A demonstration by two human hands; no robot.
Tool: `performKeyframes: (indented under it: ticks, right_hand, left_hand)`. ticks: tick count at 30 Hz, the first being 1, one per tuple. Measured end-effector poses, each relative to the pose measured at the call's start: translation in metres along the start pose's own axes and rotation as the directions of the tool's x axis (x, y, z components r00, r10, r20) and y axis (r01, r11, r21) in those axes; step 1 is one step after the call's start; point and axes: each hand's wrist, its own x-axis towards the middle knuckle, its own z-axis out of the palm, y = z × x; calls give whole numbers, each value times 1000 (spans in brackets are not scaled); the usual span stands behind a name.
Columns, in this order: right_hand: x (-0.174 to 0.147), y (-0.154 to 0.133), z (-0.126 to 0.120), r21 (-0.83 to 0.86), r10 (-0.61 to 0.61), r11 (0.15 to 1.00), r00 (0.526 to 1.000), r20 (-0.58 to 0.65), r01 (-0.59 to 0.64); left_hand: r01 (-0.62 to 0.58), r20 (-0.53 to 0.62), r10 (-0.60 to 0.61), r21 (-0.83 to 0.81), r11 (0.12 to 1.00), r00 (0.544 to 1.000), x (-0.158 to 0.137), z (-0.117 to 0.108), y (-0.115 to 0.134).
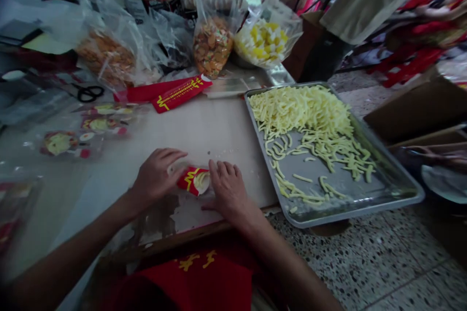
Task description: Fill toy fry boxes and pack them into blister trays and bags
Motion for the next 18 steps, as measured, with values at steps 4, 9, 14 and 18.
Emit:
performKeyframes:
  ticks: [4, 9, 14, 18]
  right_hand:
    - [-19, 12, 4, 33, 78, 996, 997, -8, -78]
    - [-18, 8, 14, 37, 168, 985, 983, -67, -166]
    - [-13, 0, 16, 23, 215, 977, 966, -146, -214]
    - [-13, -3, 14, -1, 223, 974, 964, -145, -226]
  left_hand:
    - [53, -2, -53, 78, 996, 999, -37, 19, 15]
    - [111, 30, -115, 99, 989, 993, -41, 34, 17]
    - [144, 27, -144, 3, 990, 989, -27, 40, 8]
    - [144, 64, -162, 226, 964, 985, -18, 30, 23]
